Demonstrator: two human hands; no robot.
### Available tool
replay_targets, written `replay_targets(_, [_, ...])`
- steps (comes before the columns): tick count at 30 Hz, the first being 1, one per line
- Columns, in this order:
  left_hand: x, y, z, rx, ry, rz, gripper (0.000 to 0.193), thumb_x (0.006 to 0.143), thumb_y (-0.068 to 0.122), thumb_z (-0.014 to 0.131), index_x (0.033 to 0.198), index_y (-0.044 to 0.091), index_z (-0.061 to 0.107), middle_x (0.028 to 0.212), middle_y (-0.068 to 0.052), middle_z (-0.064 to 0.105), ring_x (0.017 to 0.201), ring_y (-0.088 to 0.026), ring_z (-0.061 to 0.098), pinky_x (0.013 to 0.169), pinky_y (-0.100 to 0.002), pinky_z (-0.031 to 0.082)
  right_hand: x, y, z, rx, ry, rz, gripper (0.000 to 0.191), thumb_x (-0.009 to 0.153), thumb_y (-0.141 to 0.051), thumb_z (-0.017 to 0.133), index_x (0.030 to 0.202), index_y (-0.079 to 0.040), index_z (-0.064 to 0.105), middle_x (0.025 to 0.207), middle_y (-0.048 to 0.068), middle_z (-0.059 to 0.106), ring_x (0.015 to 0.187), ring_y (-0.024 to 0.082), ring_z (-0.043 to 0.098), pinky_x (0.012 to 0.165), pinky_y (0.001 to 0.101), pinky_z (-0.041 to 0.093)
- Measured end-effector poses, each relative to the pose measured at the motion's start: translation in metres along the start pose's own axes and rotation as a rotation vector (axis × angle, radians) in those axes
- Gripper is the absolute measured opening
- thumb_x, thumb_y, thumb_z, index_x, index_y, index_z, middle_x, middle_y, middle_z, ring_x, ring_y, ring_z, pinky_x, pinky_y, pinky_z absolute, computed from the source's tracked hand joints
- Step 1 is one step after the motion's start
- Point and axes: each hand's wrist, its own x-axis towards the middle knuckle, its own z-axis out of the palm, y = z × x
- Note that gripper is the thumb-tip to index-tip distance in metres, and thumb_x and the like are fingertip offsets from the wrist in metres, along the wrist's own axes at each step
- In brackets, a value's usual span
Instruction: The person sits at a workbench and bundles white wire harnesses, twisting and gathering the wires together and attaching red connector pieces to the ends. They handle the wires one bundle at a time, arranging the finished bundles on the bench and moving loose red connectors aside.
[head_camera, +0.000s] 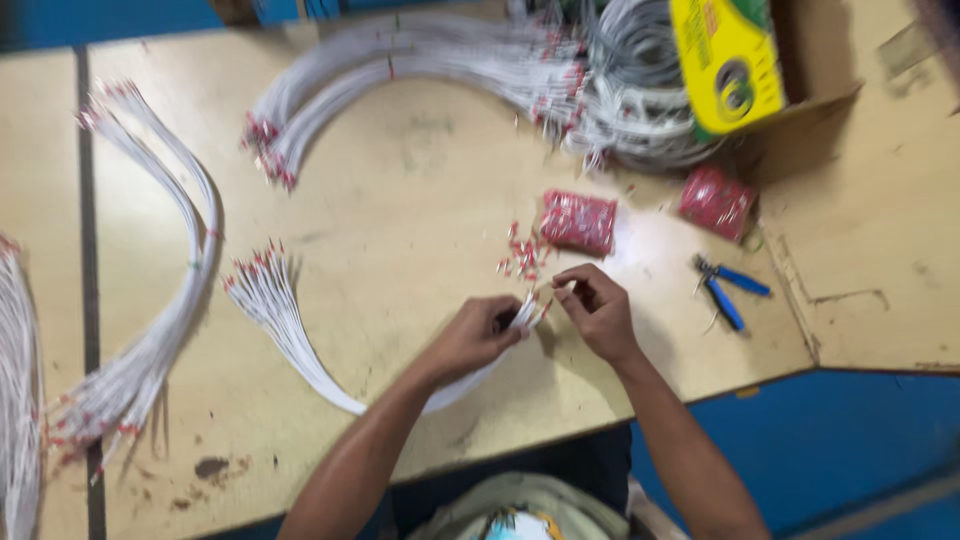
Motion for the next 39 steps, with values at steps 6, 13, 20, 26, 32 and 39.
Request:
replay_targets(6, [0.002, -0.001, 0.004, -0.036, 0.016, 0.038, 0.017, 0.089, 0.012, 0.073, 0.1, 0.001, 0.066, 0.075, 0.001, 0.059, 0.067, -0.007, 0.049, 0.061, -0.028, 0.046, 0.035, -0.035, -0.002, -0.513, -0.14, -0.091, 0.019, 0.086, -0.017, 0.078, 0.1, -0.008, 0.069, 0.083, 0.006, 0.067, 0.069, 0.018, 0.064, 0.062, 0.0334, 0.052])
replay_targets(13, [0.002, -0.003, 0.004, -0.037, 0.019, 0.011, 0.015, 0.09, 0.012, 0.072, 0.099, 0.001, 0.066, 0.072, 0.002, 0.054, 0.066, -0.006, 0.044, 0.059, -0.027, 0.042, 0.05, -0.051, -0.001, -0.584, -0.275, -0.06, 0.014, 0.088, -0.018, 0.075, 0.091, -0.007, 0.066, 0.08, 0.006, 0.068, 0.069, 0.021, 0.067, 0.063, 0.0363, 0.052])
replay_targets(20, [0.001, 0.001, 0.004, -0.028, 0.027, 0.022, 0.015, 0.09, 0.013, 0.073, 0.097, 0.001, 0.067, 0.072, 0.002, 0.054, 0.065, -0.007, 0.044, 0.058, -0.028, 0.042, 0.049, -0.045, -0.003, -0.519, -0.238, -0.011, 0.009, 0.084, -0.013, 0.075, 0.086, -0.007, 0.069, 0.075, 0.004, 0.067, 0.064, 0.015, 0.063, 0.06, 0.0326, 0.051])
replay_targets(26, [0.001, -0.007, 0.003, -0.033, 0.027, 0.048, 0.017, 0.091, 0.014, 0.071, 0.101, 0.0, 0.067, 0.073, 0.0, 0.059, 0.065, -0.007, 0.05, 0.06, -0.029, 0.046, 0.042, -0.032, -0.008, -0.28, -0.136, -0.019, 0.012, 0.091, -0.012, 0.076, 0.089, -0.003, 0.068, 0.071, 0.0, 0.061, 0.061, 0.006, 0.05, 0.055, 0.0251, 0.044])
replay_targets(32, [0.005, -0.007, 0.003, -0.031, 0.022, 0.032, 0.02, 0.091, 0.015, 0.072, 0.103, 0.0, 0.068, 0.074, -0.003, 0.061, 0.065, -0.009, 0.052, 0.06, -0.03, 0.048, 0.039, -0.03, -0.011, -0.142, -0.085, 0.104, 0.008, 0.09, -0.007, 0.075, 0.09, -0.003, 0.068, 0.073, -0.003, 0.062, 0.061, 0.001, 0.048, 0.053, 0.021, 0.041])
replay_targets(39, [0.004, -0.005, 0.002, 0.007, 0.044, 0.059, 0.019, 0.089, 0.015, 0.072, 0.102, 0.001, 0.069, 0.073, -0.006, 0.063, 0.063, -0.011, 0.053, 0.059, -0.031, 0.048, 0.026, -0.01, -0.014, 0.265, -0.143, 0.071, 0.01, 0.094, -0.001, 0.068, 0.103, -0.001, 0.065, 0.094, 0.001, 0.067, 0.075, 0.002, 0.059, 0.062, 0.0192, 0.05])
